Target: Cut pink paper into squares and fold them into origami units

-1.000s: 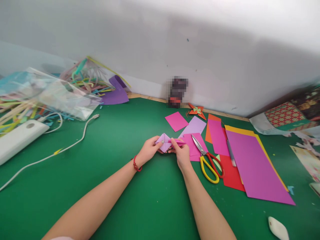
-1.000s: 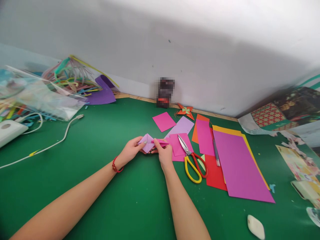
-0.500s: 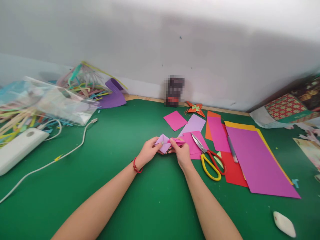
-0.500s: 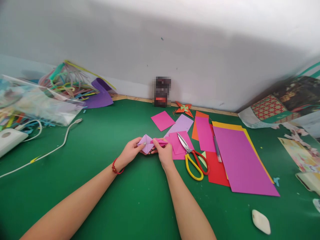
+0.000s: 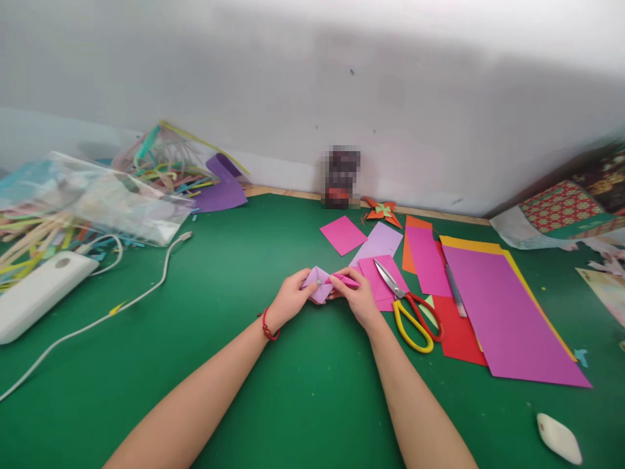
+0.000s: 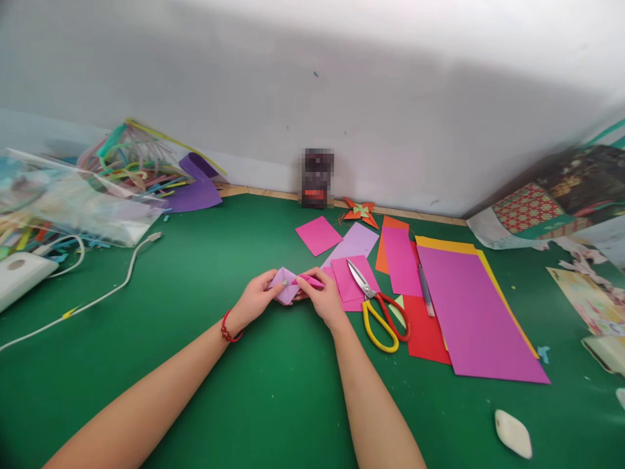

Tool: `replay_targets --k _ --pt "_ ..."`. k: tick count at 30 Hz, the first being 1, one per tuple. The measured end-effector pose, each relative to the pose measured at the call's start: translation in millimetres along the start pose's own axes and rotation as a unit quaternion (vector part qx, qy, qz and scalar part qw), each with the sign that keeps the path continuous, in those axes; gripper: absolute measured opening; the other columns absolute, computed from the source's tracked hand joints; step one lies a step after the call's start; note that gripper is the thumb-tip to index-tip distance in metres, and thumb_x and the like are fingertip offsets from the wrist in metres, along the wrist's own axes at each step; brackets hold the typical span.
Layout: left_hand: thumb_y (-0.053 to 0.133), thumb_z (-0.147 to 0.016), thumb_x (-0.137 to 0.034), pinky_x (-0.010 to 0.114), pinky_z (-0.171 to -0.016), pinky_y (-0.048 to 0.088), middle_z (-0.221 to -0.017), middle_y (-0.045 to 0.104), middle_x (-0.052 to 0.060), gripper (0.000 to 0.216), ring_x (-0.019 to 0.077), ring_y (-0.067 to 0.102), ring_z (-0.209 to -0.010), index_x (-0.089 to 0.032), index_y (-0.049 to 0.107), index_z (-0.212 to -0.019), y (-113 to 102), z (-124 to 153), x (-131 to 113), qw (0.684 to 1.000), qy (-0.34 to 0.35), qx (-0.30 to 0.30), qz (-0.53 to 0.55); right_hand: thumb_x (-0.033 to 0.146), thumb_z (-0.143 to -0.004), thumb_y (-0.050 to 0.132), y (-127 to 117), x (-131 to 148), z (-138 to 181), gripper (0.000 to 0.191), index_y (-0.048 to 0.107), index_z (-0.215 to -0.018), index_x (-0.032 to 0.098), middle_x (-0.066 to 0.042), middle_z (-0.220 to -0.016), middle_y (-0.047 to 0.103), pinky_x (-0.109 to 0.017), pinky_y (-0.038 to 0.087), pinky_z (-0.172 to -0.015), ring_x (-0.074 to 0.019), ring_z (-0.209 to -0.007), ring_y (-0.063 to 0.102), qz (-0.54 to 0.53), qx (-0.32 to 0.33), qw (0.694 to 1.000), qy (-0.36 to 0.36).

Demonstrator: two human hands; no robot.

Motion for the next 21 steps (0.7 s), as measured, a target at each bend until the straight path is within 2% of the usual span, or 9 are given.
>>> replay_targets --k 7,10,13,21 --pt "0.048 -0.076 -0.038 0.026 -0.053 0.045 -0.066 0.056 -0.001 0.022 0.013 0.055 -0.053 -0.017 0.049 -0.082 7 0 2 0.995 -0.034 0.009 0.09 0.045 -0.067 0.064 1 -3 -1 0.028 0.057 -0.072 0.018 0.004 -0.05 0.057 -0.022 0.049 -0.041 -0.0109 -0.042 0.055 0.035 -0.013 0.999 0.012" --pt "0.05 -0.075 -0.037 0.024 -0.052 0.043 -0.063 0.054 -0.002 0.021 0.012 0.052 -0.053 -0.017 0.05 -0.077 6 -1 -1 0.998 -0.025 0.009 0.053 0.047 -0.069 0.062 -2 -2 0 0.03 0.055 -0.075 0.018 0.006 -0.044 0.053 -0.018 0.038 -0.03 -0.0082 -0.033 0.046 0.047 -0.04 0.998 0.008" --pt "0.051 -0.075 -0.036 0.023 -0.052 0.04 -0.061 0.053 -0.002 0.021 0.0114 0.05 -0.055 -0.016 0.051 -0.07 4 -1 -5 1.0 -0.006 0.004 0.006 0.044 -0.068 0.064 -5 2 1 0.028 0.053 -0.069 0.018 0.008 -0.04 0.047 -0.016 0.027 -0.028 -0.0059 -0.029 0.039 0.096 -0.06 0.993 -0.008" --pt "0.051 -0.075 -0.04 0.025 -0.052 0.044 -0.061 0.056 -0.002 0.024 0.0129 0.055 -0.052 -0.016 0.049 -0.076 9 0 0 0.996 -0.032 0.026 0.082 0.044 -0.073 0.058 -5 7 3 0.027 0.053 -0.066 0.018 0.007 -0.045 0.047 -0.018 0.029 -0.032 -0.0059 -0.033 0.039 0.079 -0.062 0.994 -0.043"
Point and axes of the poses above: each hand's wrist, its own z-axis away from the middle knuckle, its own y-axis out of the palm, x = y × z, the point moved 9 cm from there along -z, towards the middle knuckle
